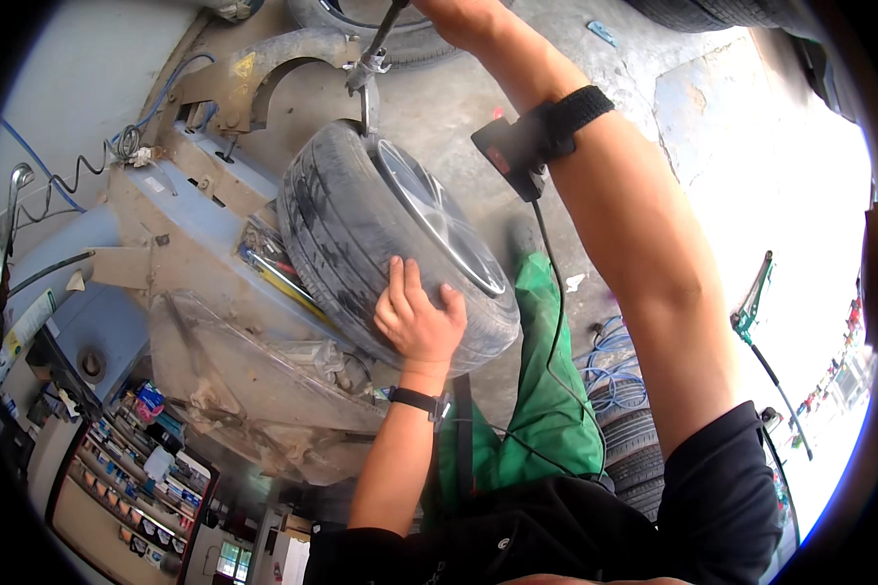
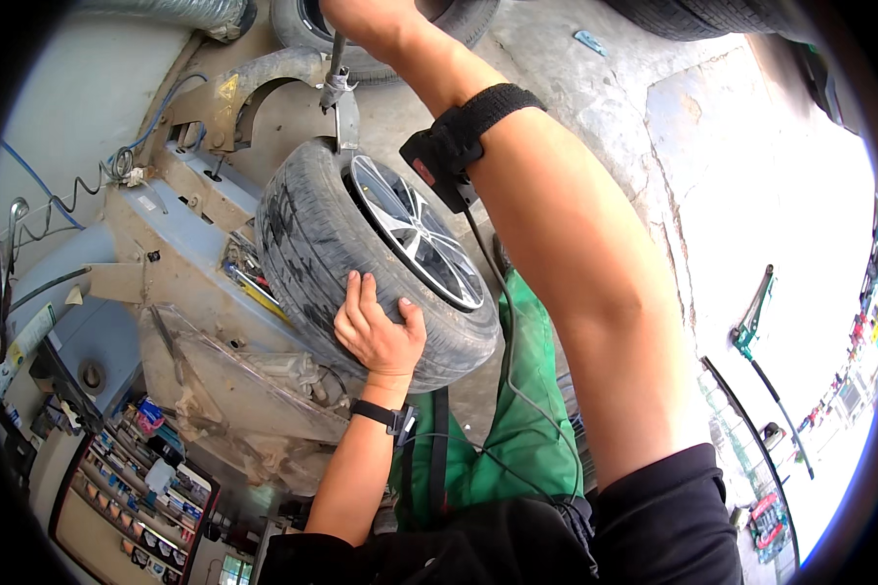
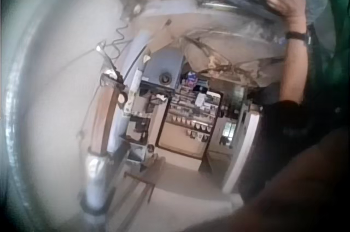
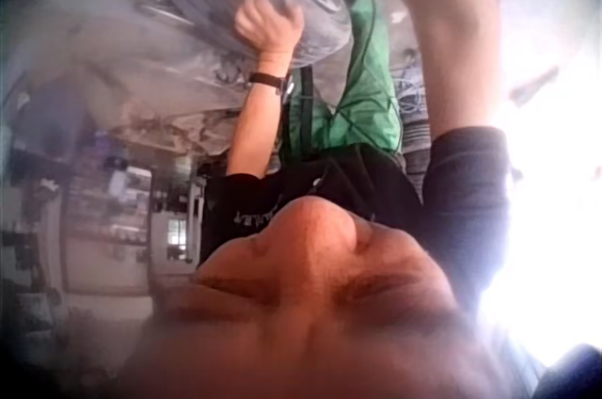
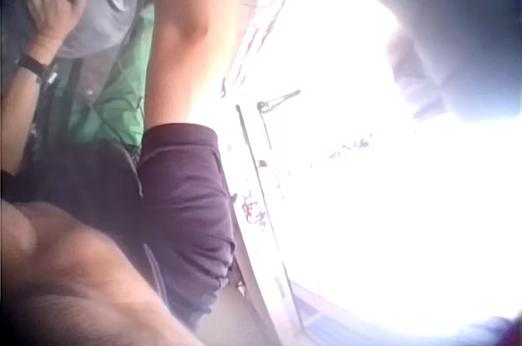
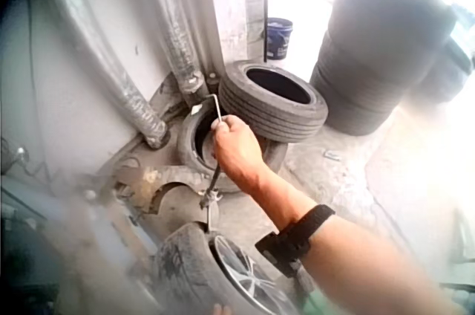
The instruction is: The person uses a tire changer machine and a pry bar to remove and install a tire onto a metal rim.
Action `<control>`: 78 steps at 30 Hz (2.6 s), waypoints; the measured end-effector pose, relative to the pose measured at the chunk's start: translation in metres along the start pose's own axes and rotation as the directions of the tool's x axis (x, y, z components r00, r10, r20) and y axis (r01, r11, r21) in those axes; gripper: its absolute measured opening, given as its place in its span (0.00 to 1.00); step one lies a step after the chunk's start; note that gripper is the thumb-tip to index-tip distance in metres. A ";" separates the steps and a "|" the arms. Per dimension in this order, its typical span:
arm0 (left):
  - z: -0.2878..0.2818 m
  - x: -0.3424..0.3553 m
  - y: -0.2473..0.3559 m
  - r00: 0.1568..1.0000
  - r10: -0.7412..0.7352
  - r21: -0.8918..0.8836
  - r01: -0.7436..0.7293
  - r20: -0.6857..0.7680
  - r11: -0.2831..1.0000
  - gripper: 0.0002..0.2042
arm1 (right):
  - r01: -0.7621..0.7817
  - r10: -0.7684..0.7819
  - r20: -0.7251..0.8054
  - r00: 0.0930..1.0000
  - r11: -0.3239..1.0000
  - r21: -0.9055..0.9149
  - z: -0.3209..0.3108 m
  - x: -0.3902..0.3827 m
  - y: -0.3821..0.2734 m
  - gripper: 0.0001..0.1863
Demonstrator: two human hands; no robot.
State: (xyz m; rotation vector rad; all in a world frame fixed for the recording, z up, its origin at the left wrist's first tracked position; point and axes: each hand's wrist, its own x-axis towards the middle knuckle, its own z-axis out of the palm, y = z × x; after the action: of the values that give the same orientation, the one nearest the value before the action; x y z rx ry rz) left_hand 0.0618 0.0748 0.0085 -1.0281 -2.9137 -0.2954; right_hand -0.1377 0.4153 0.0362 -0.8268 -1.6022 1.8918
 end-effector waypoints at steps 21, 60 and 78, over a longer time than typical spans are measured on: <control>0.004 -0.008 -0.003 0.999 0.043 -0.036 -0.044 -0.032 0.998 0.27 | 0.099 -0.101 -0.033 0.994 0.993 -0.060 -0.008 -0.007 0.003 0.12; 0.000 -0.018 -0.017 0.998 0.037 -0.008 -0.037 -0.045 0.999 0.26 | 0.194 -0.219 -0.083 0.972 0.952 -0.238 0.027 -0.061 0.004 0.13; -0.006 -0.038 -0.048 0.999 0.026 -0.009 -0.027 -0.022 1.000 0.23 | 0.008 -0.012 -0.021 1.000 0.983 -0.183 0.041 -0.173 0.005 0.11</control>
State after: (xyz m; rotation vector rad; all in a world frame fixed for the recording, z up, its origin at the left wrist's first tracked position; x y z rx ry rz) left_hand 0.0612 0.0135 0.0025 -1.0570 -2.8798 -0.3169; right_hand -0.0509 0.2614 0.0560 -0.9103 -1.7835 1.7410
